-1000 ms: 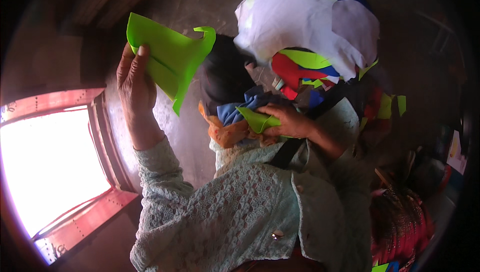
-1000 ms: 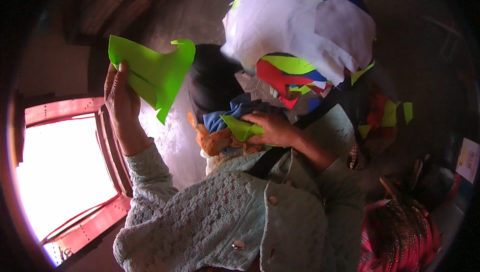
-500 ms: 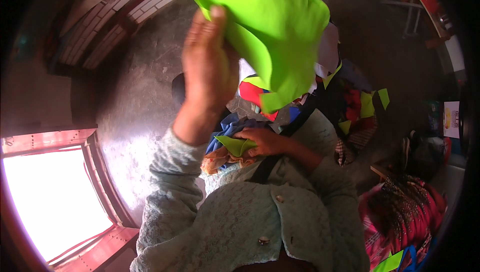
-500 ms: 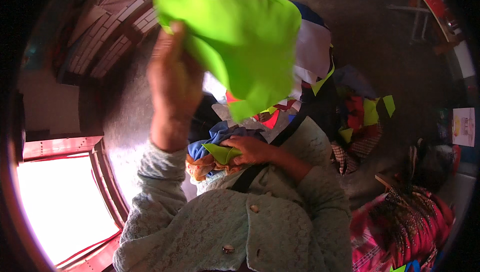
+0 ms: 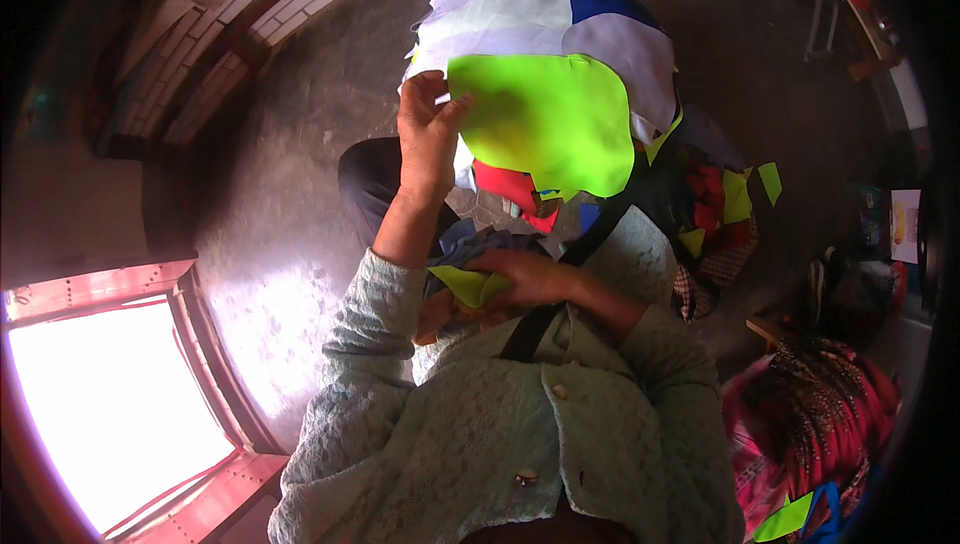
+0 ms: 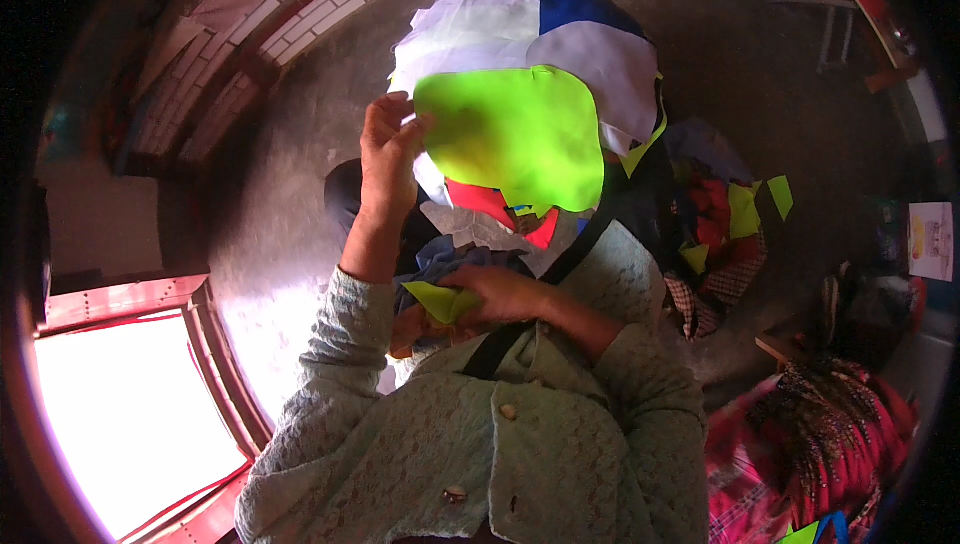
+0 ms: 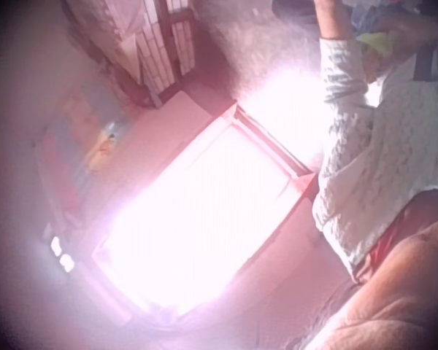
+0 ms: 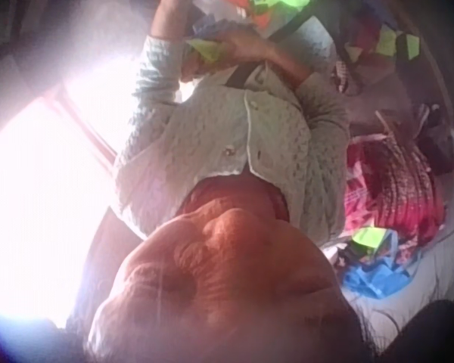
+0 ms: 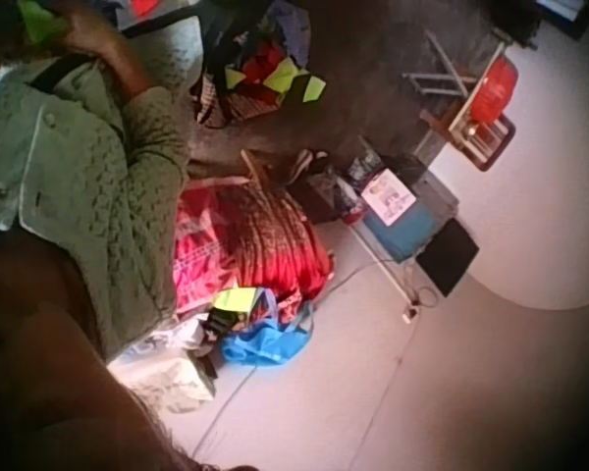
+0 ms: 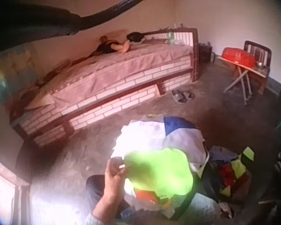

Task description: The person sits on the floor and sorts through a pile of colorful fabric pieces, picking them up one by one, folding them, and stacking them into a neat pile.

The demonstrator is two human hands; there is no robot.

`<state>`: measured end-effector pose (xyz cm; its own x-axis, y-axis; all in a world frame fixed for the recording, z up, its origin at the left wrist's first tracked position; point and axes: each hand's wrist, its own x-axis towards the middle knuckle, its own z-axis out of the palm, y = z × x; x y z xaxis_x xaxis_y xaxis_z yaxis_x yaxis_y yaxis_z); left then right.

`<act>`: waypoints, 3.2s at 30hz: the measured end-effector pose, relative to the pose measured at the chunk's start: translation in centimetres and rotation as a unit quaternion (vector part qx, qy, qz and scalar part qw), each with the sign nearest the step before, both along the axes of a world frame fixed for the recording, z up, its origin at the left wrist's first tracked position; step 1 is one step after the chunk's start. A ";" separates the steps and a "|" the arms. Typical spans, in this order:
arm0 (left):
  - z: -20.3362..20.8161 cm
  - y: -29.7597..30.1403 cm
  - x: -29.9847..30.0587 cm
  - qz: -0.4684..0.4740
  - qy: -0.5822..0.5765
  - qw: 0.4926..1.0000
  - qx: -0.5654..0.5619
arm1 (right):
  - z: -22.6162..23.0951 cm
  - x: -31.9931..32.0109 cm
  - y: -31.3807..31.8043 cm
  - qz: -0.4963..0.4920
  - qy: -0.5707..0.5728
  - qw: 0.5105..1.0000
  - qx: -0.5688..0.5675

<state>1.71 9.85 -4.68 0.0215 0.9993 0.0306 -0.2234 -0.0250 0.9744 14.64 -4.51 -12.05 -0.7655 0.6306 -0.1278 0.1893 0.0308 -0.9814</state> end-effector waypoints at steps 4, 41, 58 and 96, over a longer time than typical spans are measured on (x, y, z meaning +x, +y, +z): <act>0.1 0.2 -2.4 0.051 0.034 0.997 0.043 | -0.9 -0.3 -0.1 -0.018 0.022 0.999 -0.046; 2.5 -10.9 -12.4 -0.273 0.153 0.947 -0.071 | -0.7 3.2 0.5 -0.244 0.300 0.827 -0.408; 8.2 -3.7 -17.1 -0.130 -0.184 0.971 0.085 | -3.3 3.0 0.4 -0.233 0.158 0.859 -0.429; 4.1 10.0 6.4 -0.056 0.488 0.835 0.246 | -3.4 2.0 1.2 -0.094 0.126 0.949 -0.275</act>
